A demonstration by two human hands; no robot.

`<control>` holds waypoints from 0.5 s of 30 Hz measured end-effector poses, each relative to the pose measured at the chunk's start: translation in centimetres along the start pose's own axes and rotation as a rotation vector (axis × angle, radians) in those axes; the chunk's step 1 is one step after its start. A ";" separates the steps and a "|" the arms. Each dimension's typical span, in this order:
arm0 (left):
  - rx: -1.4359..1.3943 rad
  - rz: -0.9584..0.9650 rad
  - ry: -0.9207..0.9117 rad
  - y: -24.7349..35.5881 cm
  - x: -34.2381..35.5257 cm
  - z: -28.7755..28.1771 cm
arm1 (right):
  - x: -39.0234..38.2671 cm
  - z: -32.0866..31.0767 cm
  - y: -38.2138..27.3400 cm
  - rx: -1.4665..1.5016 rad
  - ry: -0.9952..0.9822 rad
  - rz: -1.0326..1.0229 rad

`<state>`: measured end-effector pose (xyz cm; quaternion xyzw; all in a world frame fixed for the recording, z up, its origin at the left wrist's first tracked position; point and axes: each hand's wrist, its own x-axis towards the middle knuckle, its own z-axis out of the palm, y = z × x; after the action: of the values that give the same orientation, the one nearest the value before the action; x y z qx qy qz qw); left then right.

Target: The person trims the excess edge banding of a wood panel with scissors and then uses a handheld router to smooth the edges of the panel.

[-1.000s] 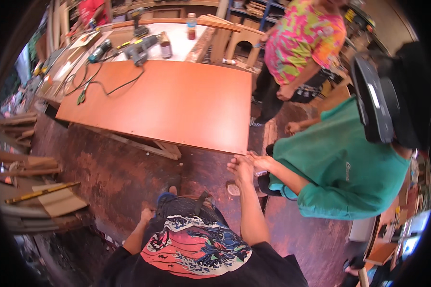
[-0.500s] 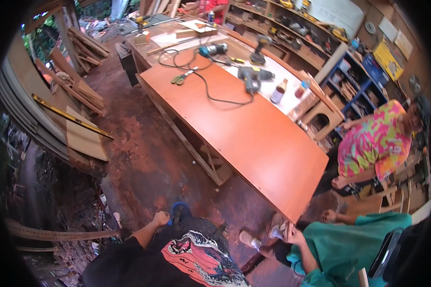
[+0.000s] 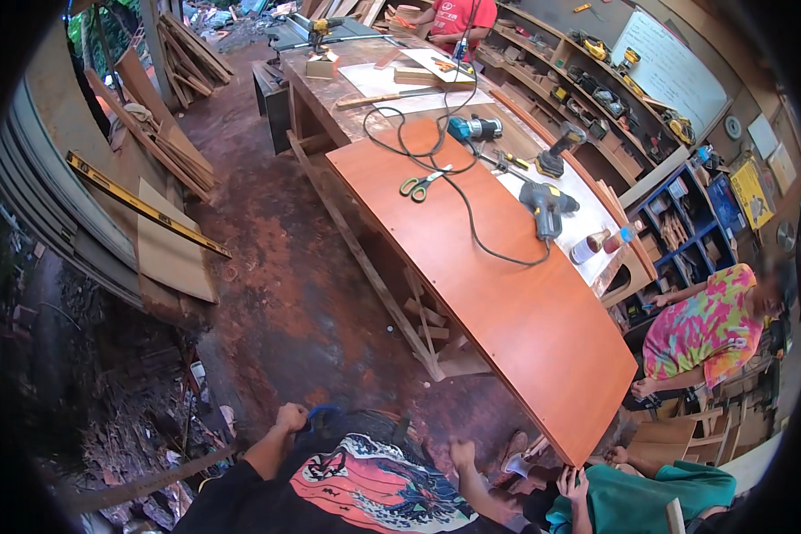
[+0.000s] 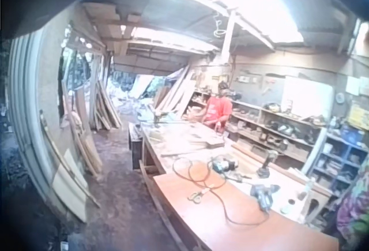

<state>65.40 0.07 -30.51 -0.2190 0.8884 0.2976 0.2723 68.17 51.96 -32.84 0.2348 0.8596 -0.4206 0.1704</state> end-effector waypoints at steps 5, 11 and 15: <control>-0.019 -0.074 -0.036 -2.5 -0.5 -4.7 | 7.2 3.1 -9.1 0.181 -0.013 -0.153; -0.016 -0.127 0.057 -7.9 2.0 -4.4 | 7.6 4.1 -11.4 -0.301 -0.060 -0.124; -0.086 -0.063 0.122 -10.1 2.3 -2.7 | 9.1 5.5 -7.9 -0.409 -0.250 0.191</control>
<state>68.26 -9.50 -34.22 -0.2759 0.8825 0.3131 0.2170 56.83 45.61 -35.42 0.2220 0.8729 -0.2458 0.3583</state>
